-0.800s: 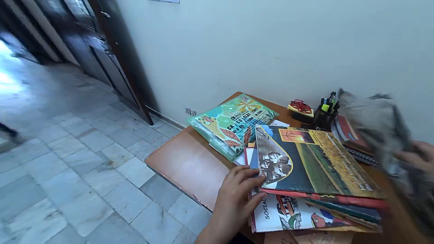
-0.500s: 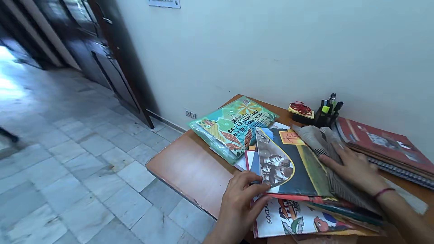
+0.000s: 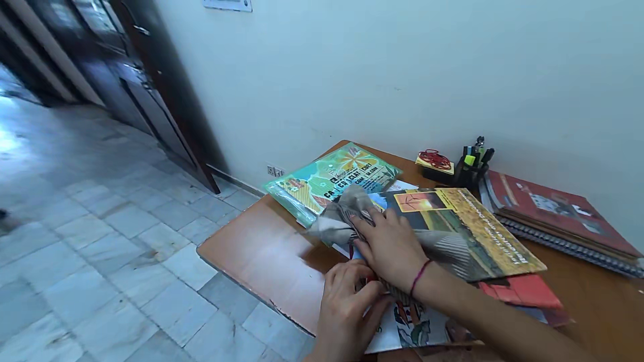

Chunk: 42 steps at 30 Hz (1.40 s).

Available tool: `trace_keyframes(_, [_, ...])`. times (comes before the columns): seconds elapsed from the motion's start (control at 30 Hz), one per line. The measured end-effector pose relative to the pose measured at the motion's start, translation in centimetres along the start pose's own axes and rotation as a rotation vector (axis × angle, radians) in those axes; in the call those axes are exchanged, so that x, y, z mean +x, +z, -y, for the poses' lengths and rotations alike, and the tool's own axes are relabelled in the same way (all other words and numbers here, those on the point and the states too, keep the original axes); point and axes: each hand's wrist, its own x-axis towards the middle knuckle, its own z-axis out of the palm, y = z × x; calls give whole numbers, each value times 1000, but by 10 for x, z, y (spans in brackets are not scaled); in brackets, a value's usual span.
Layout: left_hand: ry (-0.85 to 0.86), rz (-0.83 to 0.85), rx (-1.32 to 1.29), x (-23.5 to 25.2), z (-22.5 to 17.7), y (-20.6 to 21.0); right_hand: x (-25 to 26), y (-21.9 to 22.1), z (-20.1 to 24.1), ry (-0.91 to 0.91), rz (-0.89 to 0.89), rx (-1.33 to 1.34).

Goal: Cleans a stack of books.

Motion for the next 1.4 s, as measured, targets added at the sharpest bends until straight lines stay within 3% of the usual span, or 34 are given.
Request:
trace_keyframes(0.1, [-11, 5, -14, -1, -1, -1, 17, 2, -27, -14, -104, 109])
trace_keyframes(0.2, [-20, 10, -20, 0, -1, -1, 31, -4, -71, 86, -182, 129])
trace_keyframes(0.37, [-12, 20, -45, 0, 1, -2, 19, -11, -174, 378, -352, 121])
trace_keyframes(0.47, [-25, 6, -64, -1, 0, 0, -6, -11, -215, 620, -347, 93])
trace_keyframes(0.57, [-32, -5, -60, 1, 0, 1, -19, -9, -210, 730, -341, 54])
trace_keyframes(0.67, [-31, -1, -30, 3, -2, 0, -18, -8, -164, 640, -378, 38])
trace_keyframes(0.83, [-29, 18, -28, 1, -1, -2, -24, 0, -41, 281, -207, 109])
trace_keyframes(0.93, [-13, 28, -29, 0, 0, -3, -32, 15, -11, 44, -193, 96])
trace_keyframes(1.03, [-26, 51, -46, 0, 0, -5, -35, 23, -25, 14, -270, 127])
trace_keyframes(1.17, [-18, 53, -64, 1, 2, -5, -48, 37, -67, 70, -531, 81])
trace_keyframes(1.4, [22, 122, -68, 9, 9, -7, -118, 28, -204, 519, -588, 86])
